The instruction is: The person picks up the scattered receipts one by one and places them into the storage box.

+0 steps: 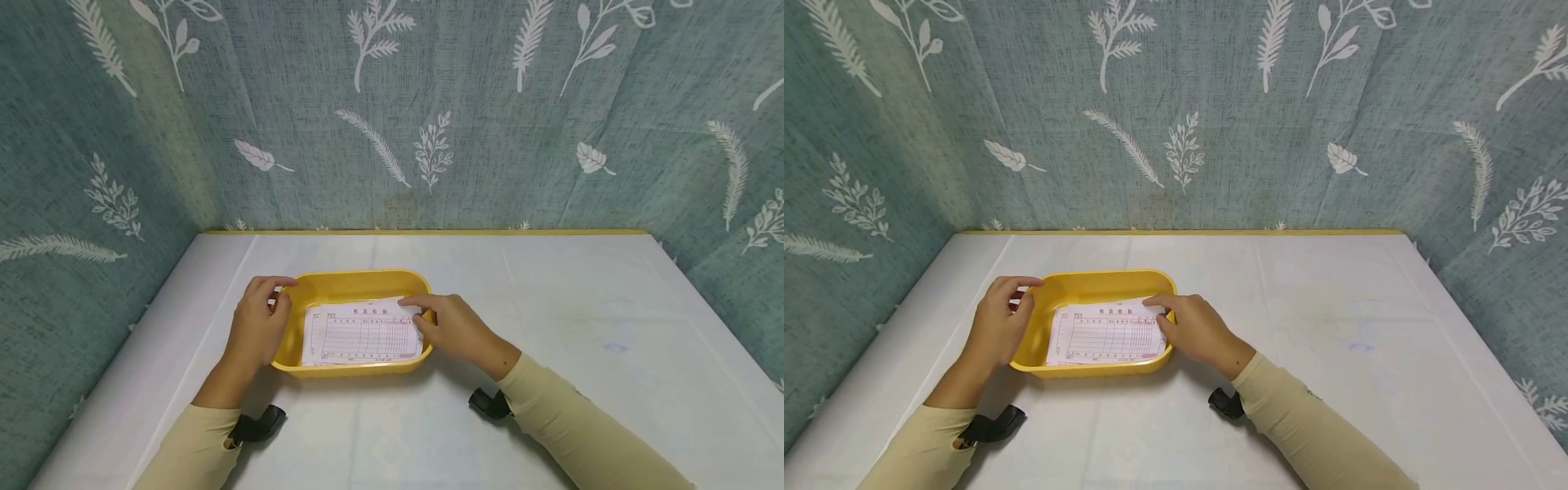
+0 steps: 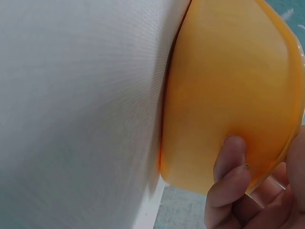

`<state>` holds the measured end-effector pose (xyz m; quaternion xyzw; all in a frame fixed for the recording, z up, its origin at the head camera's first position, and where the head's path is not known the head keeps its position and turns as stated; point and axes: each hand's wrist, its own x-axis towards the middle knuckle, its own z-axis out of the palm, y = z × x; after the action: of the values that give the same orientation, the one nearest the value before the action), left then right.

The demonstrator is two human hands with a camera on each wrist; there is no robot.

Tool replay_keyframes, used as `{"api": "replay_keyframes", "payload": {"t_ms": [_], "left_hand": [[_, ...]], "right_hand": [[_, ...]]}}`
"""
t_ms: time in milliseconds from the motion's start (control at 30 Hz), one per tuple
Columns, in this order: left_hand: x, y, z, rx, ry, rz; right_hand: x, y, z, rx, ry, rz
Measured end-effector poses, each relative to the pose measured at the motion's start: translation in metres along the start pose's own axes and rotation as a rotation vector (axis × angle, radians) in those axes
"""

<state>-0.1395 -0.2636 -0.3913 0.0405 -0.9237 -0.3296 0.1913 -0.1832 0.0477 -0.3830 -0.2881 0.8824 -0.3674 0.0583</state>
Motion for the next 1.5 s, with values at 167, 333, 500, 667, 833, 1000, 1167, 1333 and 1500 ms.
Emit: {"api": "replay_keyframes", "payload": {"t_ms": [167,333,500,667,833,1000,1167,1333,1500], "left_hand": [[-0.0006,0.0004,-0.0007,0.003,0.000,0.001],[0.0006,0.0009,-0.0001,-0.001,0.002,-0.001],[0.0010,0.0006,0.0006,-0.001,0.001,-0.001],[0.0018,0.0007,0.0002,-0.009,0.008,0.008],[0.0009,-0.0005,0.0014,-0.004,0.007,0.011],[0.0015,0.0012,0.0009,0.001,0.009,0.009],[0.0005,0.0015,0.0001,-0.002,0.004,0.012],[-0.0008,-0.0011,-0.0002,0.006,0.016,0.015],[0.0009,-0.0028,0.0022,0.006,0.018,0.014]], "right_hand": [[-0.0001,-0.0003,-0.0001,-0.017,-0.007,-0.011],[-0.0005,-0.0006,-0.0010,-0.044,0.005,-0.029],[-0.0012,-0.0005,-0.0013,-0.052,-0.005,-0.016],[-0.0008,-0.0014,-0.0022,-0.052,-0.008,0.010],[-0.0012,-0.0005,-0.0012,-0.047,-0.013,0.021],[-0.0012,-0.0016,-0.0025,-0.042,-0.002,0.014],[-0.0013,-0.0026,-0.0017,-0.027,-0.006,0.010],[-0.0006,-0.0028,-0.0002,-0.009,-0.017,0.012],[-0.0008,-0.0019,0.0003,-0.005,0.002,0.021]]}}
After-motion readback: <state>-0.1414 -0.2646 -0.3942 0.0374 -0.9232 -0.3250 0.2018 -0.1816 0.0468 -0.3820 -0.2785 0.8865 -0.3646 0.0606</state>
